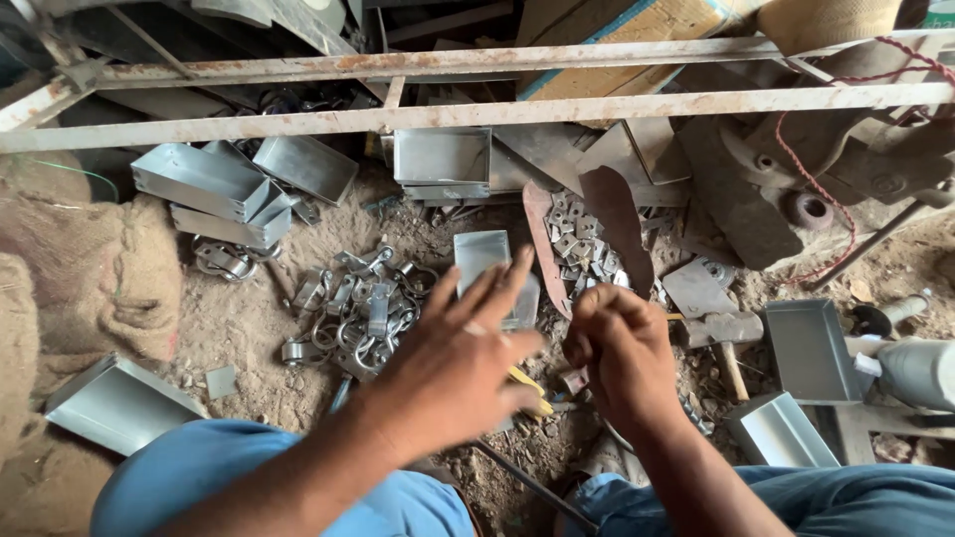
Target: The person positions metal panels and components on the ground, using a hammer to shape and align them before welding the pieces together with a handheld welding tool.
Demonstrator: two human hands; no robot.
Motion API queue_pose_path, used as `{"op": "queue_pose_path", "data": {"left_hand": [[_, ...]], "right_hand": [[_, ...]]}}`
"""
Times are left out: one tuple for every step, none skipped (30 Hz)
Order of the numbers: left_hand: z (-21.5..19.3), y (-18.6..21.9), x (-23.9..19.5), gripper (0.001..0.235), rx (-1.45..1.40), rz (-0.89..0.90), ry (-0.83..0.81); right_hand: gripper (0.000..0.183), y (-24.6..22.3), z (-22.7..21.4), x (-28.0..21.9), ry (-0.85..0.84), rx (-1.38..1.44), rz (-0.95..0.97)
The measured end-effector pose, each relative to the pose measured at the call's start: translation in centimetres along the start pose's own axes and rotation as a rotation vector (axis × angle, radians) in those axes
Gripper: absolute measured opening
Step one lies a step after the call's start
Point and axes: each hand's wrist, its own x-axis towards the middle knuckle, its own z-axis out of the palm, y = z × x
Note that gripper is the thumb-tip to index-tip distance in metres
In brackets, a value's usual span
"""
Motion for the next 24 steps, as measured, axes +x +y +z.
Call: {"op": "queue_pose_path", "data": {"left_hand": [[-0.1,-0.1,0.1,0.053,0.025,0.028,0.048],[-0.3,-0.5,0.2,0.057,-0.004,-0.176,-0.198],[-0.7,-1.6,0.4,0.062,-0.03,-0.376,-0.447],[-0.7,-2.5,0.5,0.069,-0.052,-0.569,-0.7],[0.0,-3.3,0.6,0.061,-0.041,-0.543,-0.586],[0.8,-4.6,0.6,0.054,-0.027,-0.515,-0.469],[1.9,-5.9,0.4,0.049,-0.015,-0.486,-0.353],[3.1,-7.2,0.1,0.041,-0.032,-0.506,-0.328],[4.4,-8.7,-0.1,0.037,-0.05,-0.526,-0.303],[5.8,-10.1,-0.4,0.038,-0.07,-0.548,-0.28],[7.0,-11.4,-0.6,0.045,-0.033,-0.422,-0.131],[8.2,-12.5,-0.5,0.052,0.003,-0.298,0.018],[9.2,-13.1,-0.5,0.06,0.04,-0.174,0.167],[9.9,-13.3,-0.5,0.048,0.01,-0.295,0.052],[10.2,-13.5,-0.3,0.037,-0.02,-0.415,-0.064],[10.2,-13.5,-0.1,0.03,-0.048,-0.536,-0.177],[10.4,-13.3,-0.1,0.025,-0.04,-0.554,-0.226],[10.7,-13.0,-0.1,0.024,-0.03,-0.572,-0.277],[11.2,-12.7,-0.1,0.027,-0.02,-0.589,-0.329],[11.6,-12.6,-0.1,0.025,-0.02,-0.588,-0.353],[12.2,-12.6,-0.1,0.023,-0.021,-0.587,-0.378],[12.8,-12.8,-0.1,0.023,-0.017,-0.588,-0.403],[13.4,-13.1,0.0,0.023,-0.023,-0.584,-0.408],[14.2,-13.7,0.3,0.025,-0.028,-0.58,-0.414]], "right_hand": [[0.033,0.0,-0.7,1.1,0.071,-0.087,0.078],[0.046,0.0,-1.7,2.0,0.146,-0.175,0.16],[0.045,0.2,-2.9,2.8,0.195,-0.183,0.128],[0.044,0.3,-4.4,3.8,0.245,-0.191,0.094],[0.043,0.7,-6.0,4.5,0.295,-0.2,0.06],[0.043,1.1,-7.7,5.0,0.35,-0.502,0.052],[0.043,1.5,-9.3,5.4,0.402,-0.806,0.046],[0.044,2.1,-10.7,5.7,0.449,-1.111,0.04],[0.036,2.8,-12.0,6.0,0.43,-1.148,-0.041],[0.044,3.4,-13.3,6.2,0.407,-1.186,-0.121],[0.063,4.1,-14.5,6.4,0.382,-1.224,-0.2],[0.05,4.9,-15.7,6.4,0.414,-1.219,-0.137],[0.039,5.6,-17.1,6.4,0.447,-1.213,-0.074],[0.03,6.4,-18.5,6.5,0.477,-1.205,-0.013],[0.029,7.3,-20.0,6.3,0.504,-1.265,0.077],[0.03,8.2,-21.6,5.8,0.529,-1.322,0.164],[0.033,9.2,-23.1,5.2,0.553,-1.378,0.252],[0.03,10.5,-24.3,4.4,0.558,-1.428,0.261],[0.028,11.7,-25.1,3.5,0.563,-1.478,0.269],[0.028,12.5,-25.8,2.7,0.568,-1.527,0.275],[0.028,12.9,-26.3,1.7,0.543,-1.543,0.336],[0.029,13.3,-26.2,0.8,0.515,-1.555,0.396],[0.03,13.5,-25.9,0.2,0.486,-1.566,0.456],[0.03,13.5,-25.5,0.0,0.478,-1.575,0.443]]}}
